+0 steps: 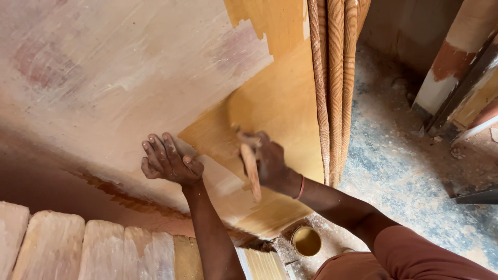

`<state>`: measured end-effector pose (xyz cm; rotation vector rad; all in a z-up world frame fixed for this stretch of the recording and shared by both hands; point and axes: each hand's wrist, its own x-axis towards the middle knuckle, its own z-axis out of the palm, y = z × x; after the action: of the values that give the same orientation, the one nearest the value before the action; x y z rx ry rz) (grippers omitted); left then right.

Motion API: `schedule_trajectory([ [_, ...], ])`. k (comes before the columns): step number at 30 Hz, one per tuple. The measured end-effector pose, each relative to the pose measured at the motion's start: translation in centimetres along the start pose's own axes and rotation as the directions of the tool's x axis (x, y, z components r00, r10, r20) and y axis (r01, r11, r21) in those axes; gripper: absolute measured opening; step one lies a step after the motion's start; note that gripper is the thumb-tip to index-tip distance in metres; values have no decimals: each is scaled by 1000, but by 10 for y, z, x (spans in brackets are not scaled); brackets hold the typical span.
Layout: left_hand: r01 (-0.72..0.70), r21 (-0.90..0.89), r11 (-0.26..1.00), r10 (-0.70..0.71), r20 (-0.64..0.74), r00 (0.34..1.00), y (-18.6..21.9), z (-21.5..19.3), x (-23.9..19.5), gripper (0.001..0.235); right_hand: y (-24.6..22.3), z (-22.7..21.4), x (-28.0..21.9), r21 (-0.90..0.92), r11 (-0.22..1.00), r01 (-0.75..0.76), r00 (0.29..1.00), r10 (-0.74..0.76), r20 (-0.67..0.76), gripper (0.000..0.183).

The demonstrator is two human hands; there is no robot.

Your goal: The person paints a wall section with yellow paint using a brush. They repeatedly dip the brush into a small container on the floor and apply paint to the wall surface, covering an unpainted area adjacent to a textured column.

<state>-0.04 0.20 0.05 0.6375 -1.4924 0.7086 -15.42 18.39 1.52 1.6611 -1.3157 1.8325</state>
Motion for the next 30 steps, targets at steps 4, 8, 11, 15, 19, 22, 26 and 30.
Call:
schedule_trajectory([
  [4, 12, -7, 1000, -12, 3, 1000, -2, 2, -1, 74, -11, -2, -10, -116, 981, 158, 987, -153, 50, 30],
  [8, 14, -2, 1000, -14, -2, 1000, -3, 2, -3, 72, 18, -5, -10, 479, 863, -162, 979, 201, -31, 16],
  [11, 9, -1, 1000, -9, -2, 1000, -3, 3, -4, 71, 52, -16, 4, 604, 772, -197, 925, 351, -147, 15],
  [15, 11, -10, 1000, -11, 2, 1000, -4, 3, -4, 70, 67, -62, 21, 311, 949, -43, 836, 205, -509, 17],
  [19, 13, -13, 1000, -13, 5, 1000, -4, 3, -4, 68, 57, -92, 39, 10, 999, -42, 776, 39, -629, 20],
  [22, 6, -15, 1000, -6, 9, 1000, -3, 1, -4, 69, 56, -104, 56, 128, 984, -123, 827, 173, -535, 14],
  [26, 1, -18, 1000, -1, -9, 1000, -1, 2, 1, 68, 60, -127, 39, -555, 822, 127, 934, -287, -211, 12],
  [30, 7, -8, 1000, -7, 10, 1000, 3, -4, 7, 66, 74, -142, -33, -423, 904, 67, 979, -141, -146, 20],
])
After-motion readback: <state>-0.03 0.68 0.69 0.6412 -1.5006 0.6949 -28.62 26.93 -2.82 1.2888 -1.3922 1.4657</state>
